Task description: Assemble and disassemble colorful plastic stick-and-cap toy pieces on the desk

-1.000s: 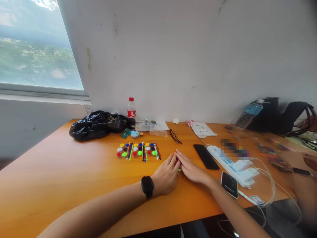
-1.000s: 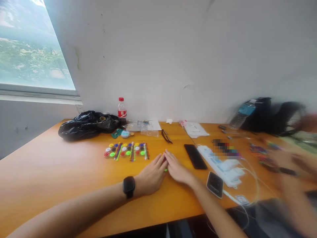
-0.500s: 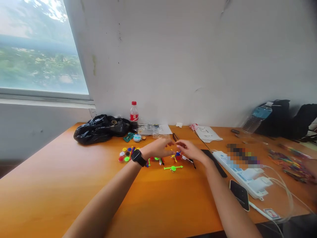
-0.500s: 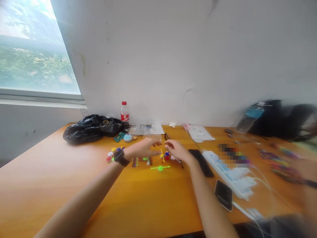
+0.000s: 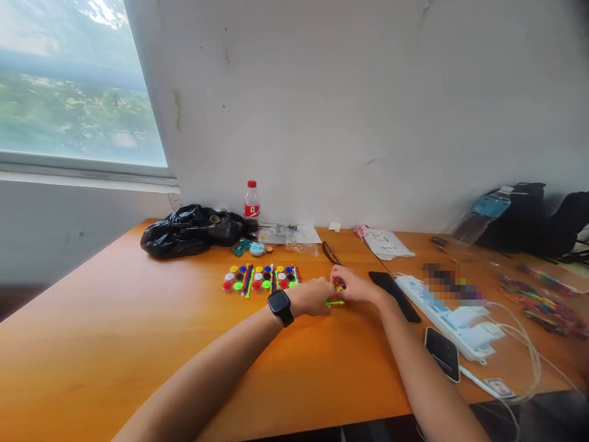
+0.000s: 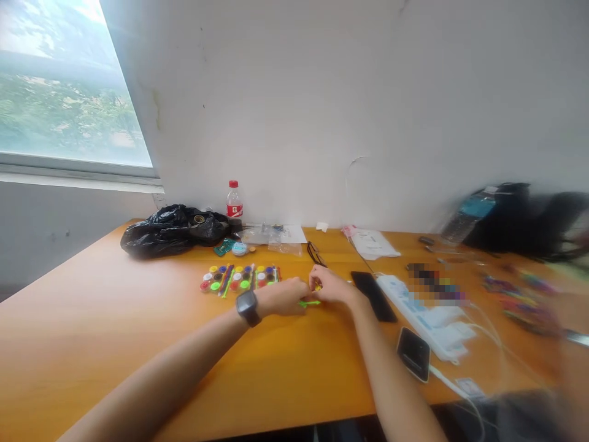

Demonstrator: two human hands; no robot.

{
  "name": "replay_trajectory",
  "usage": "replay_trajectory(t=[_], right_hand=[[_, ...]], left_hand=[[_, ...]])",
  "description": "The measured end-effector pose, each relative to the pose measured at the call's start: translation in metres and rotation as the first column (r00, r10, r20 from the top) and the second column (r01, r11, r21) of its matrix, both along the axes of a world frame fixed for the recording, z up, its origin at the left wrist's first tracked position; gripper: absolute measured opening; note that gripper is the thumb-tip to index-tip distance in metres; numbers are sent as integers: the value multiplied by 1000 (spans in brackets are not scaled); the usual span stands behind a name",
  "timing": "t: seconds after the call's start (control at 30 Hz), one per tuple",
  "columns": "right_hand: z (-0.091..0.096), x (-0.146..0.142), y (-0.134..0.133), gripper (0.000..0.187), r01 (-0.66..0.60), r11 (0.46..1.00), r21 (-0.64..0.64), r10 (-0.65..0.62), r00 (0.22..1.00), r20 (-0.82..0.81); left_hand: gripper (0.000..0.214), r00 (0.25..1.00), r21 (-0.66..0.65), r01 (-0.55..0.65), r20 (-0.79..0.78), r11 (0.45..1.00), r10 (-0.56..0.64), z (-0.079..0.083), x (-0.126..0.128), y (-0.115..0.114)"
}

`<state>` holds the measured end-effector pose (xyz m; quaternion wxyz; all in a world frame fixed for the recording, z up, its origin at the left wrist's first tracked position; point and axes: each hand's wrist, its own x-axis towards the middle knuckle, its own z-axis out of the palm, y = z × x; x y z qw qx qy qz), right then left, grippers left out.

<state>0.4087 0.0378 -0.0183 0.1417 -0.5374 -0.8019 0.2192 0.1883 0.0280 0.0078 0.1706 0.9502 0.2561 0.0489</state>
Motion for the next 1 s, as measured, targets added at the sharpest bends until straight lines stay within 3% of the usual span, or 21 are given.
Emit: replay_trajectory(t=[0.1, 0.2, 0.33, 0.43, 0.5, 0.63, 0.73, 0.87, 1.0], right_hand=[[5, 3, 0, 17, 29, 999, -26, -31, 999, -42], [13, 12, 1, 14, 114, 994, 1, -113, 988, -108], [17, 29, 2, 16, 190, 982, -8, -190, 977, -98], [13, 31, 2, 13, 160, 984, -74, -167, 981, -99], [10, 29, 1, 12, 144, 986, -83, -152, 984, -95], [8, 21, 1, 10, 144, 982, -126, -153, 986, -64], [8, 16, 1, 10, 167, 975, -146, -177, 982, -63], [8, 12, 1, 15, 176, 976, -130, -191, 975, -114], [9, 8, 5, 20, 182, 982, -46, -187, 941, -281]], left_hand=[[12, 993, -35, -18, 117, 999, 22, 1, -7, 11], [22, 967, -81, -122, 214, 989, 137, -2, -10, 19], [21, 959, -85, -207, 181, 975, 220, -13, -2, 15], [14, 963, -41, -178, 199, 983, 182, -20, 8, 4], [12, 966, -28, -97, 240, 995, 100, -21, 10, -2], [30, 955, -52, 78, 290, 996, -60, -17, 9, -5], [25, 957, -51, 87, 281, 995, -69, -14, 6, 0], [21, 950, -8, -22, 311, 1000, 23, -7, -2, 11], [22, 915, -40, -189, 355, 981, 191, 3, -13, 22]])
